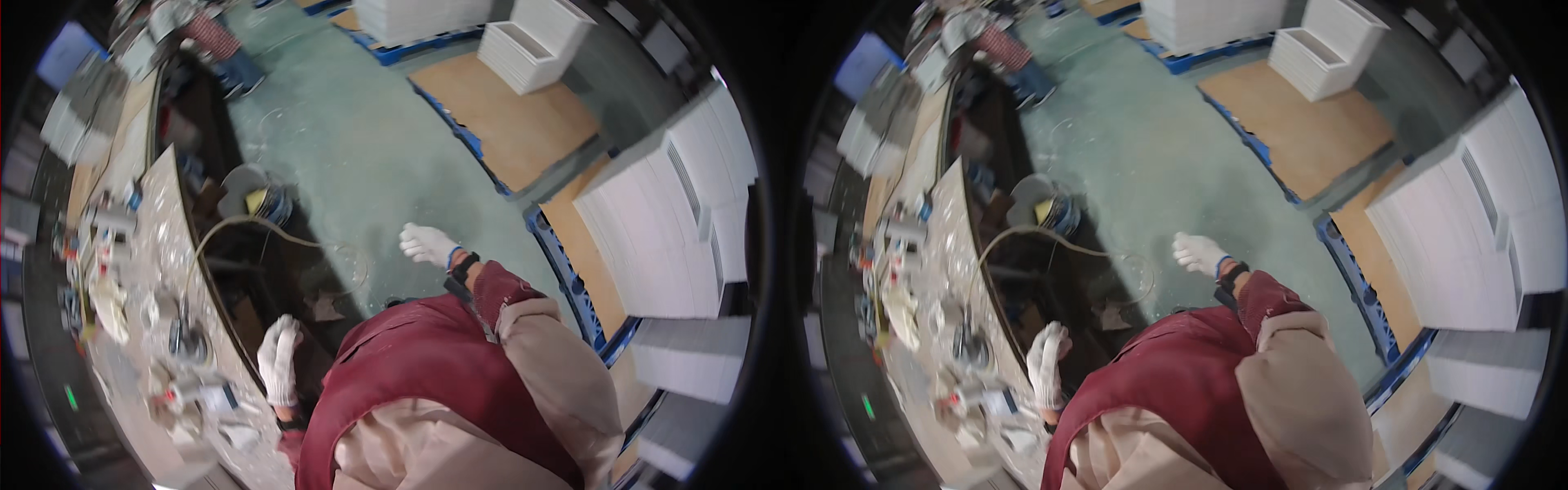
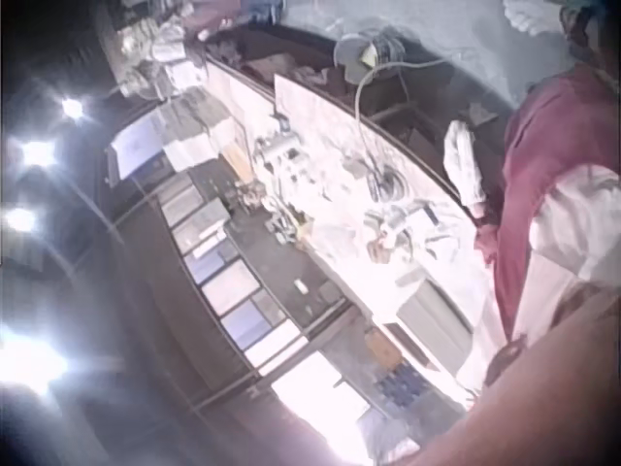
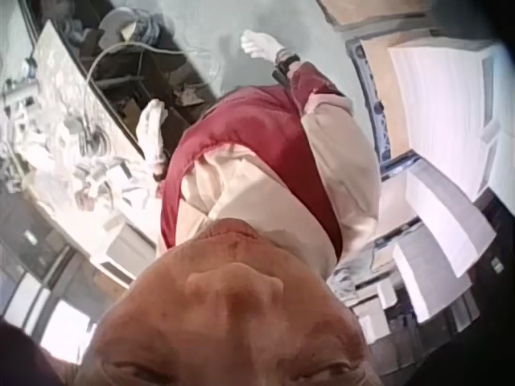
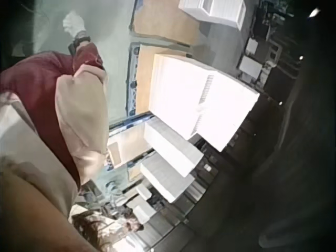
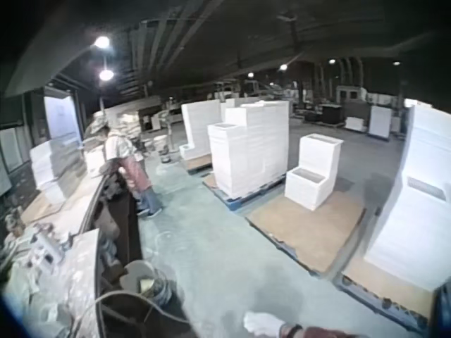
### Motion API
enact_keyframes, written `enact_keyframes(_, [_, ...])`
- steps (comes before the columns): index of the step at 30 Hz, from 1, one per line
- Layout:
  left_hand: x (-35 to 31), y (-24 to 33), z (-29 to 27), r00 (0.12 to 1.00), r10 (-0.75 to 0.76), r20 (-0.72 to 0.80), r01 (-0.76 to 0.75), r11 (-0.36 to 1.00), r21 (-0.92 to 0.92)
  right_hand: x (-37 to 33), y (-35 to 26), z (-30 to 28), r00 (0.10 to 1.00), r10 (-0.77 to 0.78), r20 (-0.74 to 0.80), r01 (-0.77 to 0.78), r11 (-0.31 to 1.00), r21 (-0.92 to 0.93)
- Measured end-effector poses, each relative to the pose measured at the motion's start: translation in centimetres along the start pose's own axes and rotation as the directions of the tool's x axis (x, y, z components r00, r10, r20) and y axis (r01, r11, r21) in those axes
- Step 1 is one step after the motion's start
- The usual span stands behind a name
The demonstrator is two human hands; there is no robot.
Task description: The person wipes a stack of white frames with a cloth, moves them to a pallet, and then returns to the workbench to wipe another stack of frames.
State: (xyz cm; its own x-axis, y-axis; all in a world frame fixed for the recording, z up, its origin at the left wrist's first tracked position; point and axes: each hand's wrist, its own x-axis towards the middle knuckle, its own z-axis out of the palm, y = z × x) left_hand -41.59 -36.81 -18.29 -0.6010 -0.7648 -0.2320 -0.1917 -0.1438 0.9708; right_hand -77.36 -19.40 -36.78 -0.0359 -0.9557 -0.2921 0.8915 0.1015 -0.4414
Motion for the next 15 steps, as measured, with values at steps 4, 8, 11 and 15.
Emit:
enact_keyframes(4, [14.1,1.9,5.0,0.914,0.109,0.390,-0.373,0.604,0.705,-8.0,-2.1,-3.3,0.661,-0.317,-0.680,0.249,0.948,-0.200])
enact_keyframes(8, [27.8,-2.6,11.7,0.840,0.019,0.542,-0.407,0.682,0.608,-13.2,1.2,-8.6,0.534,-0.254,-0.807,0.351,0.934,-0.062])
enact_keyframes(11, [37.6,-12.7,13.4,0.775,-0.149,0.614,-0.276,0.795,0.541,-14.2,4.4,-12.9,0.398,-0.457,-0.795,-0.061,0.852,-0.520])
enact_keyframes(15, [42.3,-18.8,11.4,0.744,-0.445,0.498,0.007,0.750,0.661,-14.4,5.2,-17.6,0.060,-0.135,-0.989,-0.348,0.926,-0.148])
